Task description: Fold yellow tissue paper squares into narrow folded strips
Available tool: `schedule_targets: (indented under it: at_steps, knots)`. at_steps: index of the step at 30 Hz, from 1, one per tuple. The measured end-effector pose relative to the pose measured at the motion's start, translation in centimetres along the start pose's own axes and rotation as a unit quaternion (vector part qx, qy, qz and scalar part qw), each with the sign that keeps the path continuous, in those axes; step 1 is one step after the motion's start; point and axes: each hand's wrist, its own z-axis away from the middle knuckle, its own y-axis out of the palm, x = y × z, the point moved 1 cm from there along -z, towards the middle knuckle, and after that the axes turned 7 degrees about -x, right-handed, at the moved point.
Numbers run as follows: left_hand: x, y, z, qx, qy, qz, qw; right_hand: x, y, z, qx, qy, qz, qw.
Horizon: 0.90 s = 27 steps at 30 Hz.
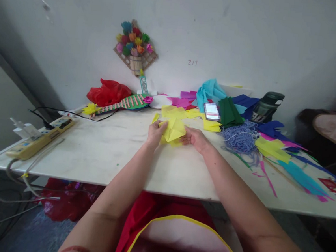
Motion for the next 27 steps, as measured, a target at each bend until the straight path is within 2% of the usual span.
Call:
schedule_targets:
  at_steps: [3,5,7,11,14,16,18,22,27]
  knots:
    - [0.2,0.2,0.1,-0.003,0.000,0.002,1.000,-0.4,0.4,-0.2,-0.031,-0.018,0.018,0.999]
    - [0.0,0.2,0.2,0.024,-0.014,-0.002,1.000,-0.6,0.3,-0.4,-0.085,-0.056,0.021,0.995]
    - [-0.4,0.0,0.4,0.071,-0.043,0.004,0.997,-0.6,0.0,-0.6,-0.104,-0.088,0.028,0.990]
    - [-1.4,-0.8,0.7,0.160,-0.091,0.007,0.983,-0.4,-0.6,-0.6,-0.051,-0.096,0.074,0.991]
    - [-1.8,-1.2,1.0,0.223,-0.114,-0.029,0.968,-0.3,-0.8,-0.5,0.011,-0.080,0.118,0.990]
    - [-1.8,-1.2,1.1,0.249,-0.115,-0.059,0.960,-0.4,-0.8,-0.4,0.031,-0.078,0.128,0.988]
    - [-1.6,-1.0,1.2,0.243,-0.104,-0.076,0.961,-0.4,-0.7,-0.4,0.030,-0.080,0.115,0.990]
    - [-0.9,-0.4,1.2,0.197,-0.078,-0.076,0.974,-0.2,-0.6,-0.3,-0.003,-0.082,0.076,0.994]
    - [-0.6,0.1,1.1,0.184,-0.079,-0.082,0.976,0.2,-0.6,-0.2,-0.030,-0.080,0.066,0.994]
